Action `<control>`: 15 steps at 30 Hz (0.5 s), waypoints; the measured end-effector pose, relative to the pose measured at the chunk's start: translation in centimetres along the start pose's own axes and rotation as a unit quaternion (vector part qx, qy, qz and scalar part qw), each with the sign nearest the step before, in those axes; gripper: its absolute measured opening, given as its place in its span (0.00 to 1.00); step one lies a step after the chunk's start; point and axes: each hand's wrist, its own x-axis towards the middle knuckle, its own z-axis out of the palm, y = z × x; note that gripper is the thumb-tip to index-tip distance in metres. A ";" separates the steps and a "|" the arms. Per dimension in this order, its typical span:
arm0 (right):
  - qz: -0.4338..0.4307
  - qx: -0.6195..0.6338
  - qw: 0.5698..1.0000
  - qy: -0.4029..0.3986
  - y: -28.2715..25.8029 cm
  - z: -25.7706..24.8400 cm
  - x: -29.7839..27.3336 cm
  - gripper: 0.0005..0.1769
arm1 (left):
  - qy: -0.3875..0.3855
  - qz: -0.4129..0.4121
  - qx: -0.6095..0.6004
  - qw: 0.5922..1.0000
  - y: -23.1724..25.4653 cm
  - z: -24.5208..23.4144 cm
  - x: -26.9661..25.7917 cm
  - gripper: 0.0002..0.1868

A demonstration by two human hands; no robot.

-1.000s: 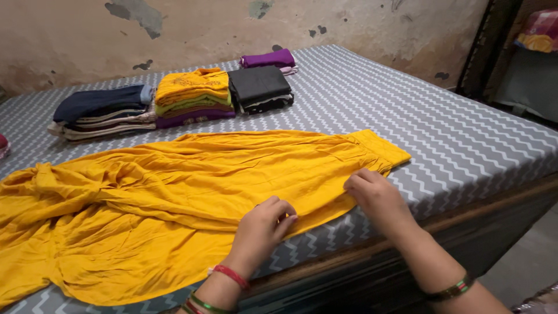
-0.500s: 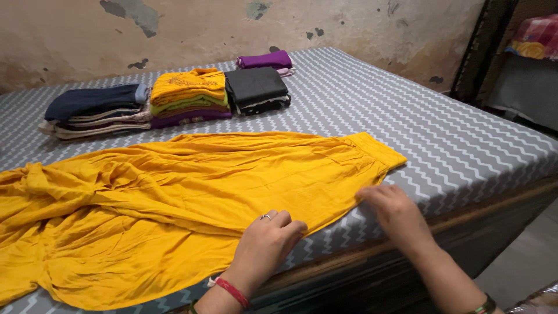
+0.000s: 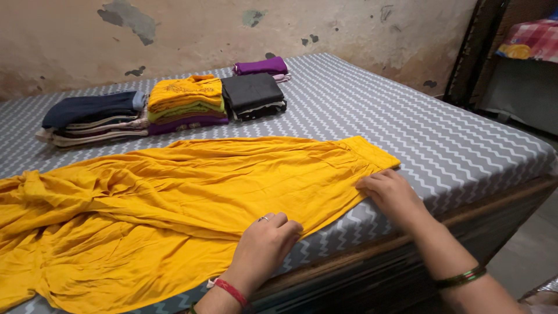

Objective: The person unrolls and spreads a yellow garment on a bed, smooths it out by hand, and then begins folding it into a smaller shape.

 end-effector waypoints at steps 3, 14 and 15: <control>-0.013 -0.039 0.999 -0.007 0.3 -0.2 0.5 0.09 | -0.005 -0.013 -0.005 1.000 0.0 0.1 0.0 0.03; 0.013 -0.099 0.994 0.041 0.3 0.4 -3.2 0.09 | 0.009 0.036 0.021 0.999 0.1 0.3 -0.4 0.03; 0.017 -0.101 0.994 0.050 -0.4 0.2 -2.9 0.12 | 0.009 0.034 0.025 0.999 0.0 0.3 -0.4 0.03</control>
